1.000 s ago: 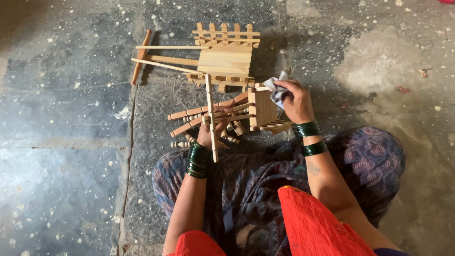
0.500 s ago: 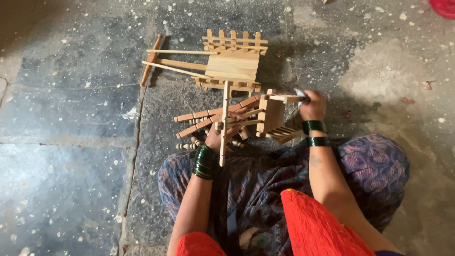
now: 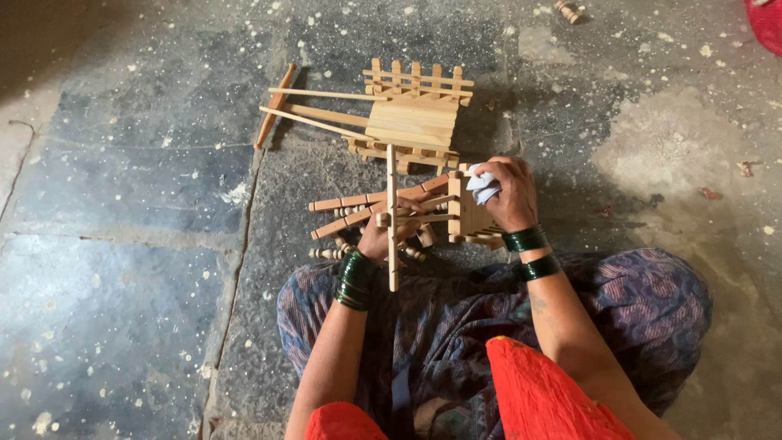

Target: The person sits on the floor and wipes wooden toy parts, including spindles, rails, and toy cart frames, one at a time with a white cloth, turning pieces to clean different sides and setting cleaned pieces aside.

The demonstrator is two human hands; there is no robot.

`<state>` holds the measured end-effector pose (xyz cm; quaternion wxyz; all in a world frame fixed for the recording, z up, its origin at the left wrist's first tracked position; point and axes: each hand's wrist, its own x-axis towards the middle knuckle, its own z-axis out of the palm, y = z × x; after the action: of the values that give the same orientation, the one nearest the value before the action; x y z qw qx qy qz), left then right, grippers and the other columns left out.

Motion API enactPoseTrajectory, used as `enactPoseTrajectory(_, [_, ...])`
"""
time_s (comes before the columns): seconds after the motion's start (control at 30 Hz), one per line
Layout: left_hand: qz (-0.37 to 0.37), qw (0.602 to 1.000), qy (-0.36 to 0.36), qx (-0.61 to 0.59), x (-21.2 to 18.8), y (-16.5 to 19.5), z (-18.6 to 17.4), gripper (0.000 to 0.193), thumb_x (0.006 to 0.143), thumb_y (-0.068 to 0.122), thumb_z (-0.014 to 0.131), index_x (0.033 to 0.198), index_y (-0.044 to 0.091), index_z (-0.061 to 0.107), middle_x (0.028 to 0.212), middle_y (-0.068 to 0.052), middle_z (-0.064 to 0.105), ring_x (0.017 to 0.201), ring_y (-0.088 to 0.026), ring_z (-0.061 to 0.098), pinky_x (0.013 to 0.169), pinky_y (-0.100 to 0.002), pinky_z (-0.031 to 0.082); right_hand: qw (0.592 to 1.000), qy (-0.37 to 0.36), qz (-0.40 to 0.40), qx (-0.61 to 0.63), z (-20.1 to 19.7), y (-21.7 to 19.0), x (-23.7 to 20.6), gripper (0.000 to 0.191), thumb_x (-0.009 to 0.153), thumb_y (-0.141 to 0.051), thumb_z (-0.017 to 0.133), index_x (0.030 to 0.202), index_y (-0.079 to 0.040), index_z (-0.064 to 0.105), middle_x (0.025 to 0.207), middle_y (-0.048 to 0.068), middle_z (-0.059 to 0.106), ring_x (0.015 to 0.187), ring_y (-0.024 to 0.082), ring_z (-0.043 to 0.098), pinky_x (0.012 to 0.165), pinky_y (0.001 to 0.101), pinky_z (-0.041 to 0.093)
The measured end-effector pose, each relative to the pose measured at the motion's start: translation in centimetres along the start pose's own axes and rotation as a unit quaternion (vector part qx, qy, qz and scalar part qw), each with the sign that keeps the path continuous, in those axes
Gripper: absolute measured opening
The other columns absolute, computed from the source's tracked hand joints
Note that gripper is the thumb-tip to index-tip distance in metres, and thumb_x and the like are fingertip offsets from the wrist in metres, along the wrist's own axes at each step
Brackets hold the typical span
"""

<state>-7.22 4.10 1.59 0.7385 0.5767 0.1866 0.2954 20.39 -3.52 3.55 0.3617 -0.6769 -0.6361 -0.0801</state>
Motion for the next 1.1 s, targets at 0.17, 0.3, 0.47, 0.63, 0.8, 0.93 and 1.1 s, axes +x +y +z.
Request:
enactPoseTrajectory(0.17, [0.013,0.998,0.023,0.051,0.1,-0.5,0.4,0.019,0.094,0.008,0.072,0.113,0.006,0.067,0.147,-0.017,0.061,0.105,-0.013,0.071,0.075,-0.024,0.061,0.891,0.091,0.171,0.411,-0.6,1.4,-0.8,0.015,0.098,-0.017,0.075,0.112,-0.019,0.076,0.1,0.004,0.072,0.089,0.02,0.062,0.078,0.0372,0.054])
enactPoseTrajectory(0.3, [-0.012,0.999,0.029,-0.034,-0.1,-0.5,0.4,0.018,0.094,0.003,0.069,0.112,0.004,0.07,0.151,-0.018,0.06,0.09,-0.012,0.062,0.069,-0.024,0.053,0.81,0.142,0.333,0.462,-2.0,4.4,-0.9,0.013,0.104,-0.026,0.067,0.108,-0.017,0.076,0.099,0.008,0.078,0.078,0.016,0.066,0.066,0.0289,0.052])
enactPoseTrajectory(0.47, [0.017,0.999,0.016,0.033,0.2,-0.5,0.3,0.021,0.092,0.0,0.068,0.113,0.003,0.068,0.149,-0.018,0.059,0.12,-0.023,0.061,0.091,-0.031,0.055,0.954,0.026,0.287,0.078,0.0,7.8,-2.3,0.025,0.091,-0.019,0.071,0.114,-0.009,0.072,0.101,0.02,0.073,0.093,0.036,0.07,0.08,0.0457,0.054])
enactPoseTrajectory(0.63, [0.054,0.998,0.017,-0.026,-0.1,-0.9,-0.3,0.016,0.098,0.0,0.066,0.114,0.002,0.067,0.14,-0.023,0.063,0.145,-0.029,0.053,0.107,-0.037,0.055,0.936,0.13,0.326,0.016,1.2,8.1,-2.8,0.029,0.091,-0.008,0.061,0.119,-0.008,0.07,0.118,0.022,0.069,0.11,0.042,0.064,0.095,0.0483,0.05])
enactPoseTrajectory(0.8, [0.004,1.0,-0.004,-0.011,0.0,-0.7,-0.5,0.018,0.095,-0.001,0.067,0.112,0.004,0.065,0.152,-0.021,0.057,0.133,-0.032,0.055,0.086,-0.035,0.052,0.985,0.122,0.107,0.054,-0.1,6.8,-2.1,0.035,0.089,-0.004,0.063,0.124,-0.007,0.066,0.125,0.018,0.067,0.117,0.037,0.064,0.101,0.0445,0.052])
enactPoseTrajectory(0.93, [0.013,0.998,-0.049,-0.027,0.2,-0.4,-0.5,0.027,0.09,0.001,0.069,0.116,0.006,0.066,0.154,-0.018,0.052,0.137,-0.03,0.057,0.106,-0.04,0.057,0.994,-0.069,0.011,0.081,-1.6,4.9,-1.5,0.045,0.08,-0.006,0.069,0.125,-0.005,0.064,0.121,0.018,0.067,0.111,0.037,0.061,0.096,0.0464,0.052])
enactPoseTrajectory(1.1, [-0.012,0.999,-0.022,-0.029,0.1,-1.7,0.0,0.047,0.095,0.004,0.067,0.142,0.006,0.059,0.158,-0.018,0.052,0.141,-0.031,0.055,0.111,-0.041,0.055,0.987,-0.099,0.104,0.069,-1.6,4.8,-2.1,0.034,0.094,-0.027,0.076,0.12,-0.007,0.066,0.11,0.015,0.069,0.1,0.031,0.065,0.086,0.0446,0.055])
